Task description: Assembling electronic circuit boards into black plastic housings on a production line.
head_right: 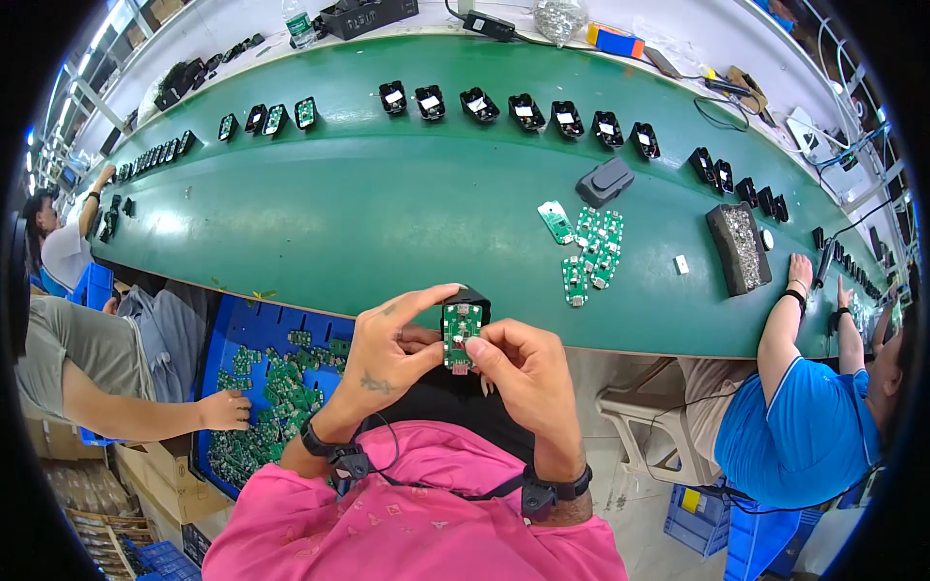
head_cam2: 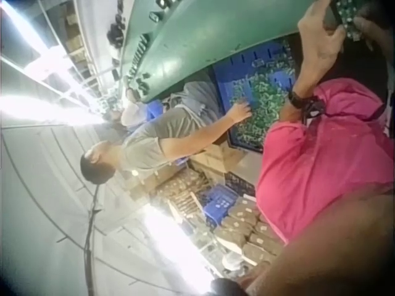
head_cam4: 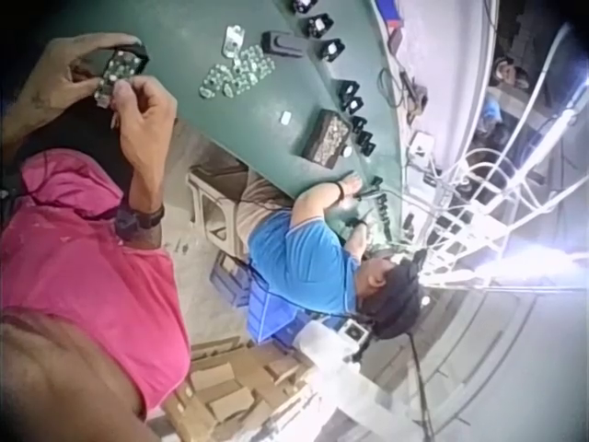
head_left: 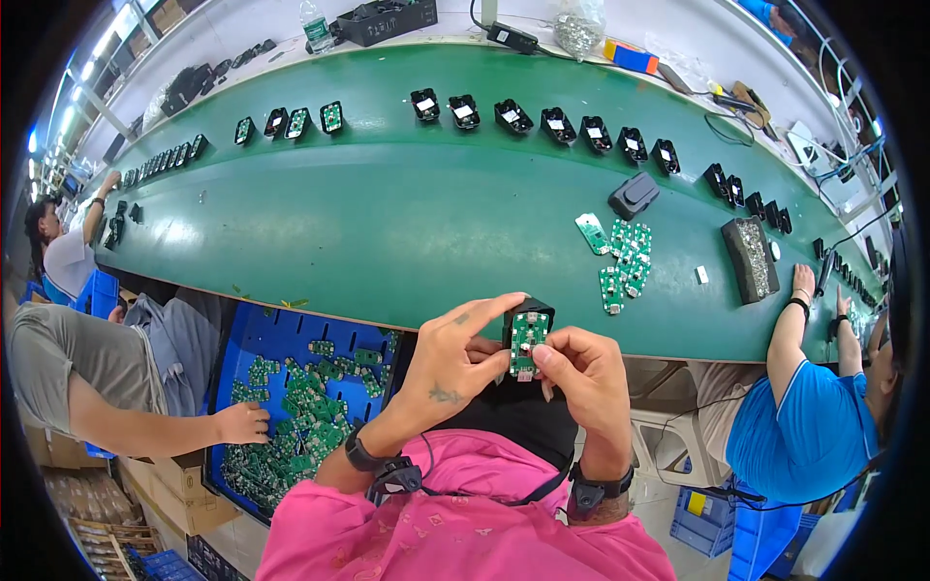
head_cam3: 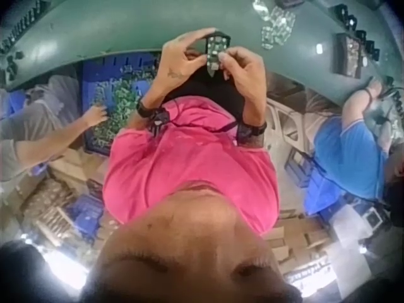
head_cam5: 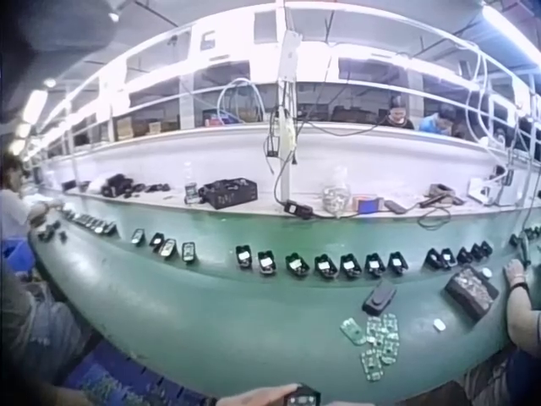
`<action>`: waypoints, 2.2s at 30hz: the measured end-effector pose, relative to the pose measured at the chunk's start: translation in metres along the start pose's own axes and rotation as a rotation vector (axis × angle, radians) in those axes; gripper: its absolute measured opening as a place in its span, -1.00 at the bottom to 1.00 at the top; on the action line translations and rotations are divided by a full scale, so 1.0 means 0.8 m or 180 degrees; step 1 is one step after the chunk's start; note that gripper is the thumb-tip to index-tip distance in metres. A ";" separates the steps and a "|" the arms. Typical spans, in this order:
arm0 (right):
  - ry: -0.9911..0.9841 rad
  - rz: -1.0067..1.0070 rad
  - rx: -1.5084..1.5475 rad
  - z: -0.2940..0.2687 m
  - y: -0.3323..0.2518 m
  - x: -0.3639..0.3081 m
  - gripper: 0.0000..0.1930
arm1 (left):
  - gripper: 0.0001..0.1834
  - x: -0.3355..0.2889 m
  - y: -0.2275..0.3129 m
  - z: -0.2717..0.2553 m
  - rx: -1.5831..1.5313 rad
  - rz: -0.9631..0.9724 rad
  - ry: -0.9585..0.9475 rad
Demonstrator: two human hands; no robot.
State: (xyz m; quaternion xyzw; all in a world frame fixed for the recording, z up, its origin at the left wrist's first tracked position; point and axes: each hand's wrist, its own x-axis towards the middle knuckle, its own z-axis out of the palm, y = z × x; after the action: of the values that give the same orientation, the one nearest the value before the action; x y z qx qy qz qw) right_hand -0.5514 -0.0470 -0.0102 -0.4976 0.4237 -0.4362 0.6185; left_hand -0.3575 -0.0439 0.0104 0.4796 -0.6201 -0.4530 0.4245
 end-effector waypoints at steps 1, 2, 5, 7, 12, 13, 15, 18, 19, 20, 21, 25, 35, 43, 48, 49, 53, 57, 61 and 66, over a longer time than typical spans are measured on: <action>0.0029 0.0010 0.0035 0.001 -0.002 -0.002 -0.85 | -0.41 0.000 0.000 0.001 -0.0001 0.0001 -0.0001; 0.0059 0.0020 0.0071 0.002 -0.004 -0.004 -0.85 | -0.40 0.000 -0.001 0.002 0.0039 0.0067 0.0026; 0.0076 0.0061 0.0118 0.006 -0.010 -0.010 -0.86 | -0.39 -0.001 -0.005 0.004 0.0175 0.0199 0.0081; 0.0134 0.0064 0.0200 0.009 -0.014 -0.016 -0.86 | -0.39 0.000 -0.005 0.005 0.0273 0.0268 0.0103; 0.0096 0.0281 0.0517 0.015 -0.012 -0.018 -0.89 | -0.40 -0.002 -0.009 0.013 0.0436 0.0490 0.0308; 0.0093 0.0290 0.0617 0.016 -0.010 -0.019 -0.91 | -0.40 -0.002 -0.009 0.013 0.0435 0.0493 0.0311; 0.0087 0.0299 0.0718 0.016 -0.009 -0.020 -0.92 | -0.40 -0.001 -0.007 0.014 0.0439 0.0408 0.0326; 0.0110 0.0277 0.0567 0.018 -0.011 -0.022 -0.90 | -0.40 -0.002 -0.008 0.017 0.0473 0.0442 0.0403; 0.0157 0.0163 0.0550 0.022 -0.011 -0.023 -0.90 | -0.40 -0.002 -0.010 0.017 0.0472 0.0445 0.0402; 0.0204 0.0049 0.0532 0.024 -0.012 -0.023 -0.90 | -0.40 -0.002 -0.013 0.018 0.0598 0.0602 0.0458; 0.0208 0.0047 0.0531 0.025 -0.010 -0.023 -0.90 | -0.40 -0.002 -0.014 0.018 0.0724 0.0760 0.0513; 0.0286 -0.0015 0.0271 0.019 -0.011 -0.023 -0.91 | -0.41 -0.002 -0.009 0.021 0.0762 0.0860 0.0562; 0.1134 -0.0612 -0.0806 0.028 0.001 -0.012 -0.89 | -0.47 -0.004 -0.003 0.033 0.0090 0.0095 0.0757; 0.1385 -0.0611 -0.0996 0.028 0.010 -0.006 -0.85 | -0.45 0.001 -0.010 0.019 -0.0786 -0.0106 0.0043; 0.1265 -0.0466 -0.0773 0.018 0.018 -0.001 -0.84 | -0.44 0.013 -0.016 0.018 -0.1009 -0.0307 -0.0380; 0.1188 -0.0445 -0.0743 0.018 0.019 -0.002 -0.84 | -0.44 0.015 -0.019 0.018 -0.1011 -0.0313 -0.0381; 0.1045 -0.0483 -0.0817 0.014 0.019 0.000 -0.87 | -0.47 0.018 -0.018 0.026 -0.0947 -0.0368 -0.0289; 0.1198 -0.0479 -0.1095 0.021 0.009 0.002 -0.87 | -0.51 0.020 -0.022 0.029 -0.0933 -0.0350 -0.0122; 0.1217 -0.0753 -0.1191 0.021 0.009 0.009 -0.78 | -0.53 0.020 -0.024 0.034 -0.0759 -0.0215 -0.0059; 0.0836 -0.0959 -0.1578 0.013 0.007 0.014 -0.64 | -0.54 0.015 -0.017 0.043 -0.0318 -0.0064 0.0146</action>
State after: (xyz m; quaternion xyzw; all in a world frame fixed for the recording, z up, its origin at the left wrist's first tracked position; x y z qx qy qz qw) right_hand -0.5378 -0.0543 -0.0149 -0.6298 0.5149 -0.4669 0.3468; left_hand -0.3900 -0.0524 -0.0094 0.4743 -0.5820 -0.4765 0.4574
